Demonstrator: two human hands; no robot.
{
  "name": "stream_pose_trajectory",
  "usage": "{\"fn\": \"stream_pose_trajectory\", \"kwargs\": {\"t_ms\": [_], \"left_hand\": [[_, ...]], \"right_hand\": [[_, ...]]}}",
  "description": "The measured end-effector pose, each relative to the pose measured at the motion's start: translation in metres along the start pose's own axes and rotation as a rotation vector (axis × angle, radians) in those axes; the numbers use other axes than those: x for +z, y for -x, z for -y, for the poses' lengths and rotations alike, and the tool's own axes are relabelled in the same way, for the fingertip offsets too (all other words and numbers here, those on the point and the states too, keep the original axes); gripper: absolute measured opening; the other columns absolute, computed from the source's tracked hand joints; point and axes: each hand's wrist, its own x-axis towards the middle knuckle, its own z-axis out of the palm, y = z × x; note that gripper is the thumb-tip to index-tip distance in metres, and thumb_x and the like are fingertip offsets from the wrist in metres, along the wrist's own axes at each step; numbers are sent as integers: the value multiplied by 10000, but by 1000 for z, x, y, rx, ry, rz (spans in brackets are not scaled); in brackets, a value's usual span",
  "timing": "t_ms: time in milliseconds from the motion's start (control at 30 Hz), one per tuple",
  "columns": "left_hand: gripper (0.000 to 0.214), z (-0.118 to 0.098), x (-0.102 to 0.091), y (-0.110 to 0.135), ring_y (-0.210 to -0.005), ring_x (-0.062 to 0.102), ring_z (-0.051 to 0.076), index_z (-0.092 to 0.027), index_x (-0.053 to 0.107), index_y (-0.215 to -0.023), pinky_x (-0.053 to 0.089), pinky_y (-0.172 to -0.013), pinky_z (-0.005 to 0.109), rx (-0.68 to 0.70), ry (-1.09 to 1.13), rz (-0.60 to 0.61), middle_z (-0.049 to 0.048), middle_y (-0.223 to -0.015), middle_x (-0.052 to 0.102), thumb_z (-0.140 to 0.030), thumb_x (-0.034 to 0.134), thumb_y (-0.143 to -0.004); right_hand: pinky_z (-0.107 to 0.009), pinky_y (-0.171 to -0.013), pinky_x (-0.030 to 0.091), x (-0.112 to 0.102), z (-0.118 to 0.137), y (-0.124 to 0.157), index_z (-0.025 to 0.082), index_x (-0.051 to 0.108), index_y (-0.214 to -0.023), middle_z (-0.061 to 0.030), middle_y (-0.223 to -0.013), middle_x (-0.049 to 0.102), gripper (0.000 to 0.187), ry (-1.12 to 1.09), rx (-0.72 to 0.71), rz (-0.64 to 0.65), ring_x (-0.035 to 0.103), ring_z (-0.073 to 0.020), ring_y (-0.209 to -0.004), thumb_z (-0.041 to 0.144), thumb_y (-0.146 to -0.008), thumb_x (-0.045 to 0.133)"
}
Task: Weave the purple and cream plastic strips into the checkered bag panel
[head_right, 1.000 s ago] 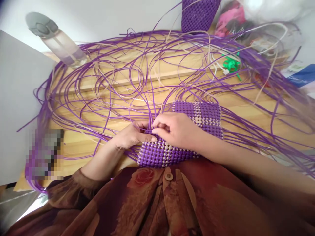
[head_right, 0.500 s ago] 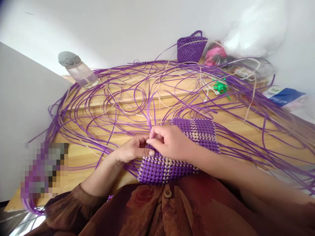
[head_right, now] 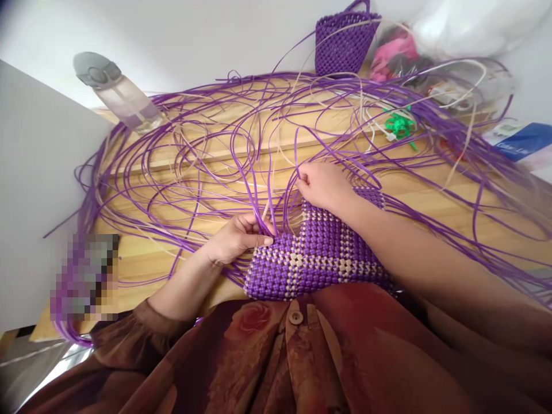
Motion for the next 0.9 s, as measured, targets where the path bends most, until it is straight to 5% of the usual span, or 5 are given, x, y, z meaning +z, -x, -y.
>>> {"fn": "stream_pose_trajectory", "kwargs": {"t_ms": [133,300,500,667,900], "left_hand": [[273,-3,0,-1,-713,634,94,-114,732,-897,477,-725,222,-39,-38,28,23,-820,721,-174,863,-666],[320,-3,-2,-2,-742,638,102,-109,729,-933,480,-766,239,-115,-26,35,34,-861,727,-200,872,-661],[376,-3,-3,-2,-749,633,108,-109,728,-932,473,-780,253,-132,6,35,38,-870,722,-221,901,-618],[378,-1,-3,-3,-761,636,109,-111,726,-936,480,-808,261,-117,29,22,35,-867,723,-202,901,-613],[403,-7,1,1,-790,642,124,-108,700,-996,490,-793,264,-54,-86,36,41,-898,712,-206,873,-645]], "right_hand": [[-306,-602,284,8,3,-17,189,661,-756,-52,-720,691,248,-10,-52,29,560,-183,-652,379,-887,573],[-298,-584,349,-1,7,12,192,668,-748,-29,-661,669,322,-126,-83,-109,566,-161,-596,469,-901,609],[-361,-943,515,1,10,45,216,726,-1072,-70,-1045,745,197,-279,-643,-205,670,-193,-998,224,-944,577],[-391,-1039,467,-8,12,47,247,735,-1055,-49,-1217,721,223,-131,-827,-186,612,-216,-1194,208,-974,531],[-317,-595,331,-37,26,58,206,700,-910,-47,-693,691,265,50,-463,147,587,-186,-611,334,-966,475]]}}
